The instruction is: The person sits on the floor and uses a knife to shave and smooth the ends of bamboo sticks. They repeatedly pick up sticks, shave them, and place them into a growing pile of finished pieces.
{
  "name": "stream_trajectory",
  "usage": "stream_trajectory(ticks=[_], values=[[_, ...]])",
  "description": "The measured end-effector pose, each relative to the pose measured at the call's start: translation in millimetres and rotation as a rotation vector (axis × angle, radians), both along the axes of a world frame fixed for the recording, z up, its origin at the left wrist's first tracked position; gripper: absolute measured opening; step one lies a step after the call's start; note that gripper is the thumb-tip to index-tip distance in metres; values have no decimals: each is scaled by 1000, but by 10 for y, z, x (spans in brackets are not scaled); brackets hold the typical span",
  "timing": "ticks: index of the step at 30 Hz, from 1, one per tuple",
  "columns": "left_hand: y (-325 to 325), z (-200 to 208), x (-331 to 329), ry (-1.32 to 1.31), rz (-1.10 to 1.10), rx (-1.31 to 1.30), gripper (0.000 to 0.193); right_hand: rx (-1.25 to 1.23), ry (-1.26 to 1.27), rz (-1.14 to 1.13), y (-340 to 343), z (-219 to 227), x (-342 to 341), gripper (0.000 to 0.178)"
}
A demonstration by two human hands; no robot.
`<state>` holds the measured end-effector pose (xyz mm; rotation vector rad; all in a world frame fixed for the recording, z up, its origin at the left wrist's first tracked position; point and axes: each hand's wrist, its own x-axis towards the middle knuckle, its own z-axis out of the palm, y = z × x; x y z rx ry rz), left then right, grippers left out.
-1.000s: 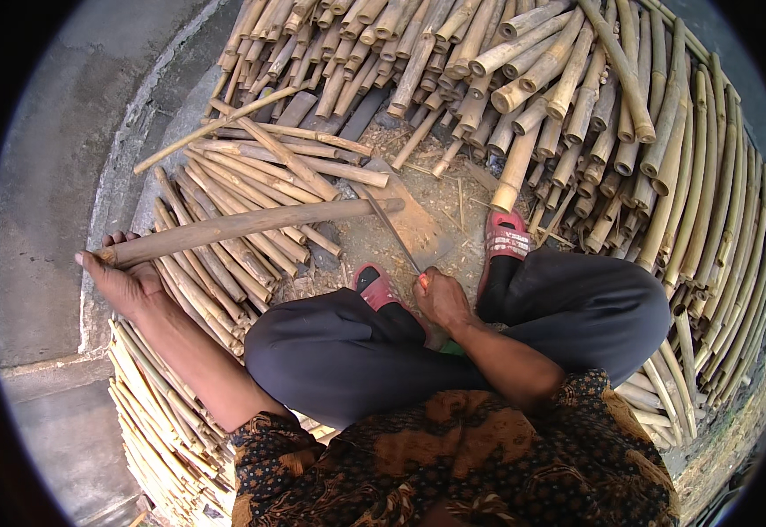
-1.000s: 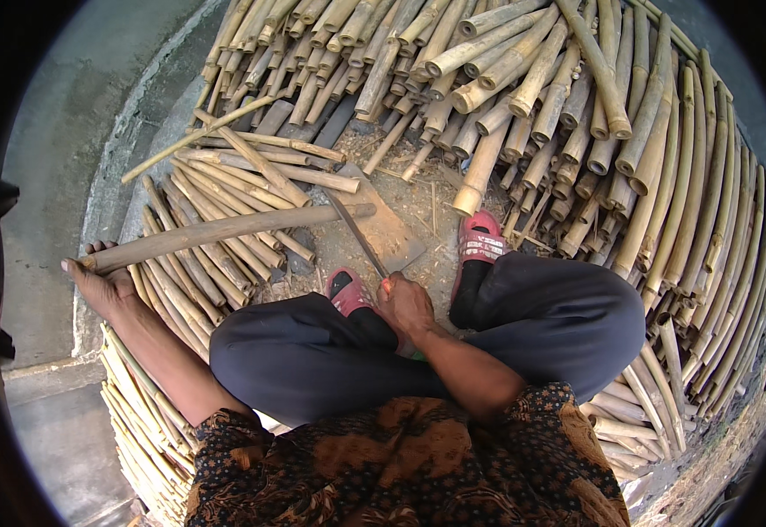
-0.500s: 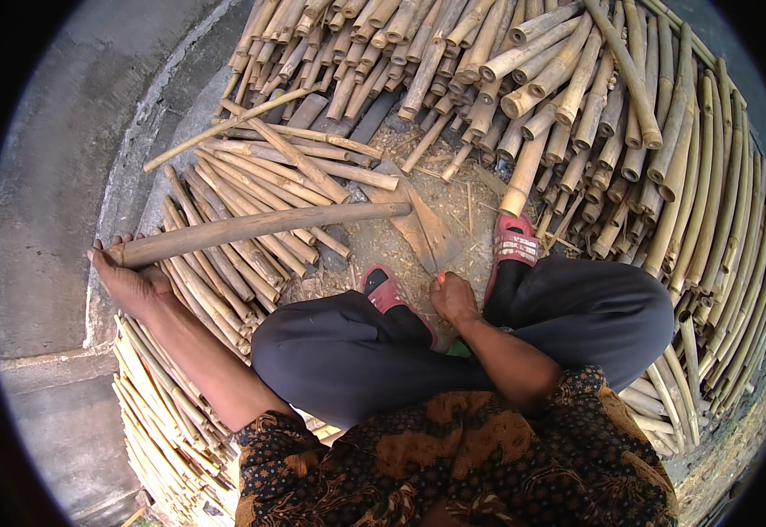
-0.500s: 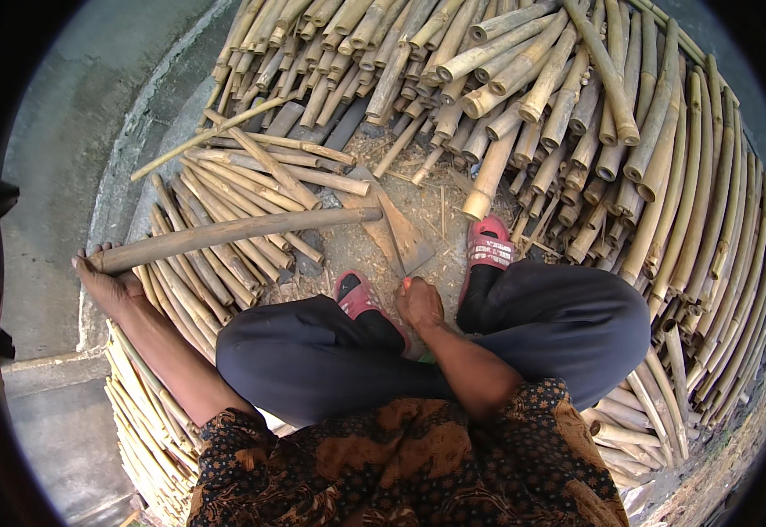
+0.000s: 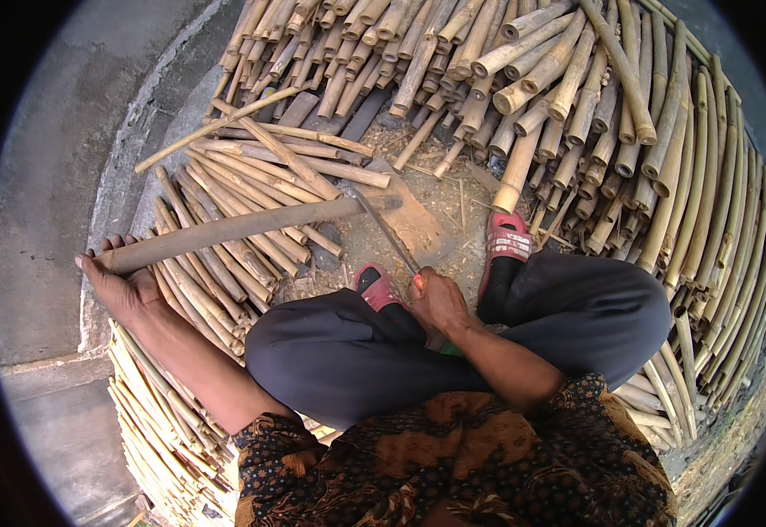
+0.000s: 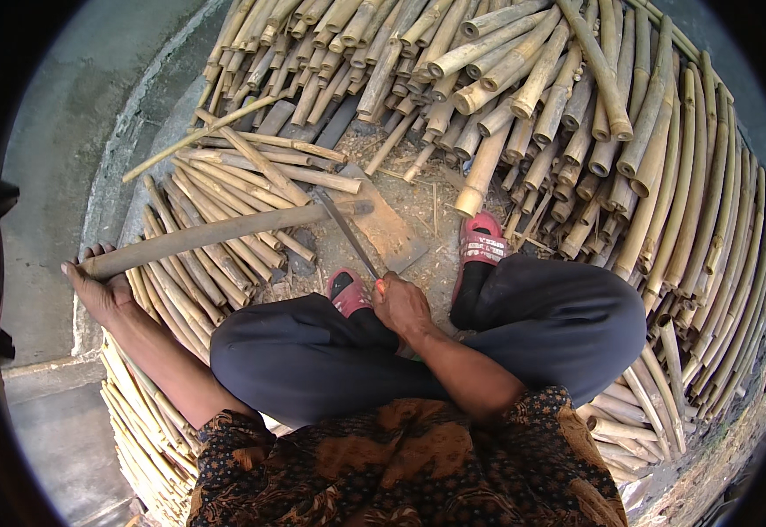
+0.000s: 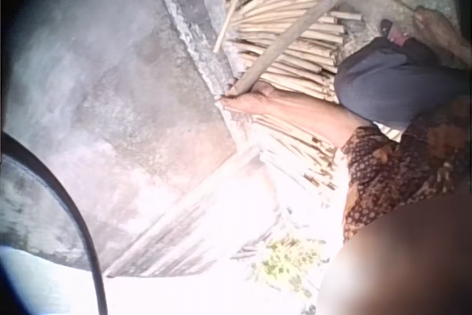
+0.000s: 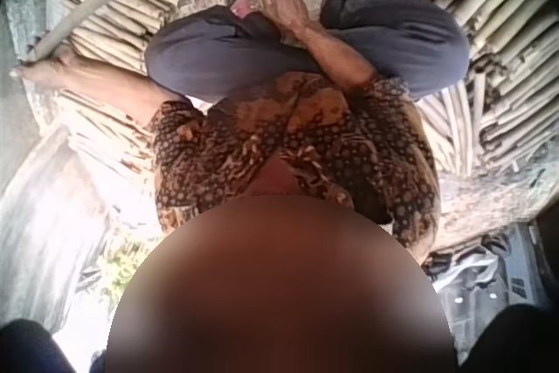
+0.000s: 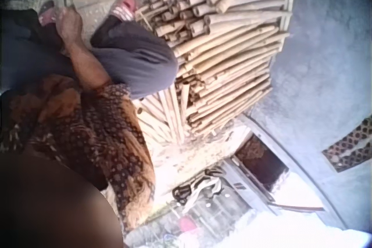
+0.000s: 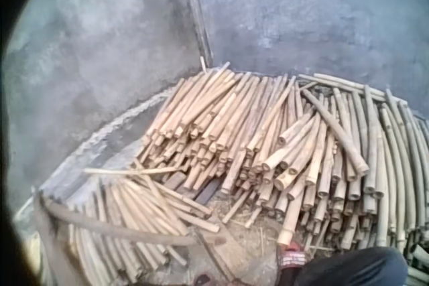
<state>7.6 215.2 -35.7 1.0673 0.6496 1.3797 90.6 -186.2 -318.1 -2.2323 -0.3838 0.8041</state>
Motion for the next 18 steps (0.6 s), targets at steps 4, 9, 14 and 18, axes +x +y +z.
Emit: stream_trajectory(ticks=[4,9,14,18], values=[[66,54,-40,50,-9,-3,55,1,-6,-110,28,-36,-12,31],[49,31,-90,89,-20,1,77,-72,27,-157,40,-73,-7,30],[-3,34,-36,102,63,-20,60,77,42,-103,41,-32,-14,32],[-50,31,-3,86,128,-10,47,-130,-17,-237,45,-26,22,32]])
